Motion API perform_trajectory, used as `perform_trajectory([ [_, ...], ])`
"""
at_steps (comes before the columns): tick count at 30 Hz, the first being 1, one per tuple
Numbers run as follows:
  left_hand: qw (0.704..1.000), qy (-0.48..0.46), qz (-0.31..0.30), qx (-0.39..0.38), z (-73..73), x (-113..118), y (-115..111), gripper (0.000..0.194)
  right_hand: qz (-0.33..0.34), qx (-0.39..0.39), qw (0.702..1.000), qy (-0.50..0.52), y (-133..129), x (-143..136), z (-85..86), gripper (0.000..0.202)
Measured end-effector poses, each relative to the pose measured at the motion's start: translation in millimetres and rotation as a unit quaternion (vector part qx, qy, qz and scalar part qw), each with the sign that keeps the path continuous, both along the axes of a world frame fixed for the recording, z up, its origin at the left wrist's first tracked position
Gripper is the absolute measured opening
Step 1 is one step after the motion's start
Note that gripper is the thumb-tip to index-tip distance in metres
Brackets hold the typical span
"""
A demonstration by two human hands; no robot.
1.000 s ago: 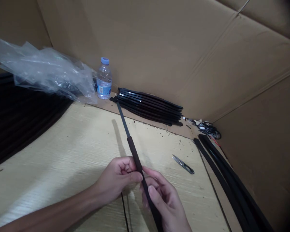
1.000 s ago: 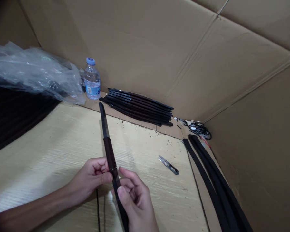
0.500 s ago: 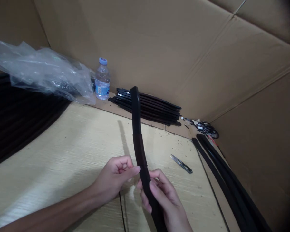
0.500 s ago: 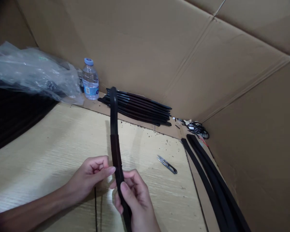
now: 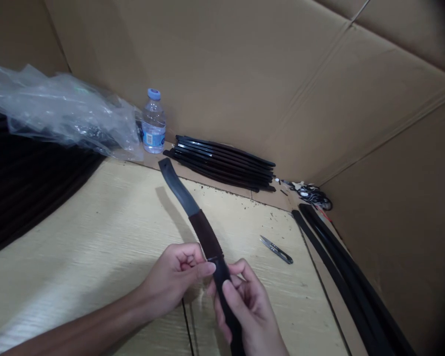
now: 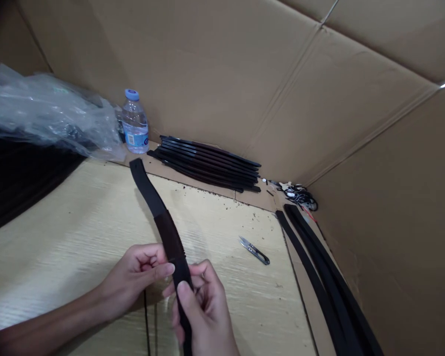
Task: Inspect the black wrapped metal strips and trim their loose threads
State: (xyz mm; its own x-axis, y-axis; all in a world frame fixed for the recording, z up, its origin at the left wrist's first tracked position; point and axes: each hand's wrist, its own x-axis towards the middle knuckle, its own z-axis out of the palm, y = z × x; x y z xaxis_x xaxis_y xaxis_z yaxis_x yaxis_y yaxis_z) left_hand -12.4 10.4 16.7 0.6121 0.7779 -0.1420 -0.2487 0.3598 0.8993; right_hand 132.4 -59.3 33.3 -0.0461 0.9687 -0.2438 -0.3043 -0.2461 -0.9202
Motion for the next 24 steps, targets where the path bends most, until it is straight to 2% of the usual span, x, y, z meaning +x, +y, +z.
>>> perform_trajectory([
  [5, 1.0, 0.011, 0.017, 0.004, -0.5, -0.2, 1.1, 0.024, -0.031, 0.008, 0.999, -0.002, -0.6, 1.8, -1.2, 0.022],
  [6, 1.0, 0.01, 0.015, 0.0, -0.4, -0.4, 1.5, 0.024, -0.03, 0.019, 0.999, -0.008, 0.1, 2.3, -1.6, 0.026],
  [8, 1.0, 0.019, 0.017, -0.003, -0.3, -1.1, 1.7, 0.027, -0.017, 0.031, 0.999, -0.007, 2.2, 2.8, -1.8, 0.035],
  [12, 0.998, 0.058, 0.007, 0.011, -1.5, -2.7, 0.0, 0.034, -0.004, 0.017, 1.0, -0.001, 5.4, 0.6, -0.1, 0.025],
  [16, 0.999, 0.04, -0.012, 0.01, -0.3, -2.3, -1.6, 0.033, 0.025, 0.005, 0.999, 0.023, 2.7, -1.3, 1.0, 0.029],
  [19, 0.999, 0.035, 0.005, 0.019, 2.9, -1.5, -0.4, 0.033, 0.048, 0.0, 0.998, 0.029, -0.5, 0.9, 1.5, 0.03],
  [24, 0.999, 0.033, 0.018, 0.017, 3.5, 0.1, 4.1, 0.023, 0.013, 0.042, 0.999, -0.005, -1.1, 4.0, 2.5, 0.025],
])
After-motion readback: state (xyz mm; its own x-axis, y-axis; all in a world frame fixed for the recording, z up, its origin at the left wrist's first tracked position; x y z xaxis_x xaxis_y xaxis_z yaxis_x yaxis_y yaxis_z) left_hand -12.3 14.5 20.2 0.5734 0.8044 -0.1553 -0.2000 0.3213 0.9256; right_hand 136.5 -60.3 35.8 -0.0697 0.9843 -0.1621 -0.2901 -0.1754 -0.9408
